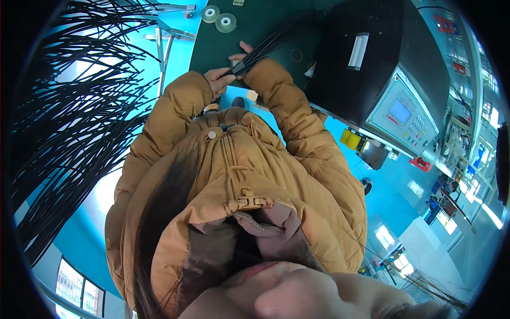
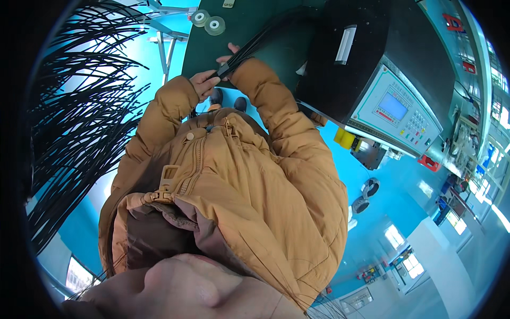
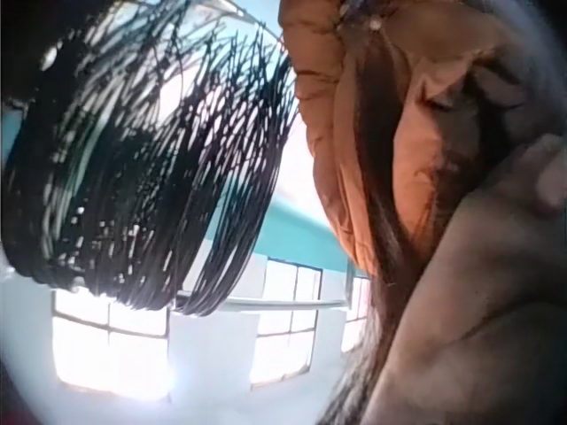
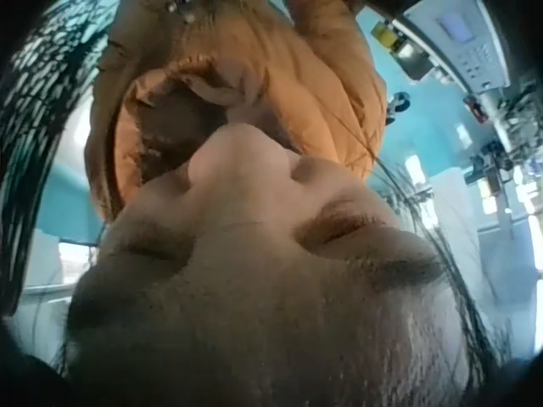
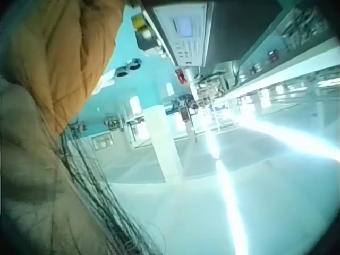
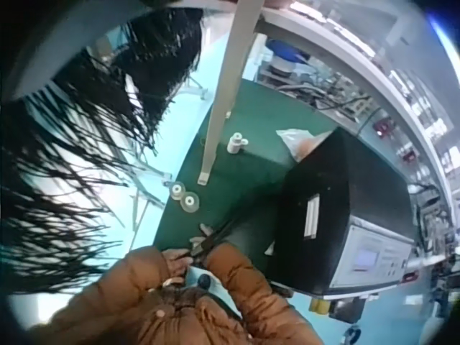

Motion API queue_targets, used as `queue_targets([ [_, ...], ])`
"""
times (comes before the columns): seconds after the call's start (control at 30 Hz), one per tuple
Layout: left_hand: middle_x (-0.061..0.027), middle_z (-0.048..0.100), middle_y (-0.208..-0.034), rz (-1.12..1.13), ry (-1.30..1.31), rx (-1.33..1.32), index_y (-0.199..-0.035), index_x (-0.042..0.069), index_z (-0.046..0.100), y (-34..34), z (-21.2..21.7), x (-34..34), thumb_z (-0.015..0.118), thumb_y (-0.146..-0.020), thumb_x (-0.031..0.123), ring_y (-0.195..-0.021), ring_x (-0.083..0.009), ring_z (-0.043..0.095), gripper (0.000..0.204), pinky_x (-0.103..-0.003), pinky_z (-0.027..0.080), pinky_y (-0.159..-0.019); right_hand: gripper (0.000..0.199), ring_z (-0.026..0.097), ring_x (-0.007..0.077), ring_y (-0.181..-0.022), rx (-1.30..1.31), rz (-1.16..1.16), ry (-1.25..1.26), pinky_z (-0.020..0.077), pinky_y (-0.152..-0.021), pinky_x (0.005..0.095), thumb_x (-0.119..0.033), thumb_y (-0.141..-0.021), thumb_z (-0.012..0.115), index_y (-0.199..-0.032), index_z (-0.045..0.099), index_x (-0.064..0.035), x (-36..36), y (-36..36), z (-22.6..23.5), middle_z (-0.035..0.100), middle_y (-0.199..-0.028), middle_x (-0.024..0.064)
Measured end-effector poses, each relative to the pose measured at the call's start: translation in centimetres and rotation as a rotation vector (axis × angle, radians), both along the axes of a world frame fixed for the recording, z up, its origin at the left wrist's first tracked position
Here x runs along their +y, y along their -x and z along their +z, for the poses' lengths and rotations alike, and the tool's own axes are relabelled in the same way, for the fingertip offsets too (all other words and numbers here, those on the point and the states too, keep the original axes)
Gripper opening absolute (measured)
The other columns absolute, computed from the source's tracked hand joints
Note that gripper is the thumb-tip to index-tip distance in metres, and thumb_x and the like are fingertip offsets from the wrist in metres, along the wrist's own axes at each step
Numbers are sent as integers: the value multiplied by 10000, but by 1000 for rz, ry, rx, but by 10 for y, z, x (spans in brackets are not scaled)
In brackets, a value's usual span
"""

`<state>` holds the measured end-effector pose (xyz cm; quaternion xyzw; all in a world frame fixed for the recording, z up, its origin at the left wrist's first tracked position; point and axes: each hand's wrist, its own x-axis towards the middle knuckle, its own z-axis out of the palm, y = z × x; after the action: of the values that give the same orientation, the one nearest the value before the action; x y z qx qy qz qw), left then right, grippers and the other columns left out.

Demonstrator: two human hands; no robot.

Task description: The person presses buttons on a machine control panel, feeds wires from a box into the machine, wraps tape around bundles of processed wires, and hangs the bundled wires on an overhead rack.

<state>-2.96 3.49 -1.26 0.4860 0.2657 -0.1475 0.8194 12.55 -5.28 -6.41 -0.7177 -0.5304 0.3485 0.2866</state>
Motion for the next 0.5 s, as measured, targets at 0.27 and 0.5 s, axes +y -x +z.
queue_targets([
  [0.27, 48, 344, -488, 113, -25, -42, -985, 105, 478, 14, -6, 6, 419, -830, 252, -385, -34, 285, 221, -169, 229, -357, 255, 500, 201, -880, -94, 72, 309, 394, -764, 309, -266, -686, 586, -914, 559, -154, 0, 1, 112, 553, -933, 34],
  [0.5, 54, 329, -464, 87, -75, -15, -999, 95, 471, 6, -2, -2, 403, -834, 232, -352, -39, 289, 225, -166, 240, -340, 212, 498, 90, -766, 745, -27, 168, 392, -689, 233, -262, -765, 503, -927, 540, -131, -33, -18, 14, 561, -836, 12],
])
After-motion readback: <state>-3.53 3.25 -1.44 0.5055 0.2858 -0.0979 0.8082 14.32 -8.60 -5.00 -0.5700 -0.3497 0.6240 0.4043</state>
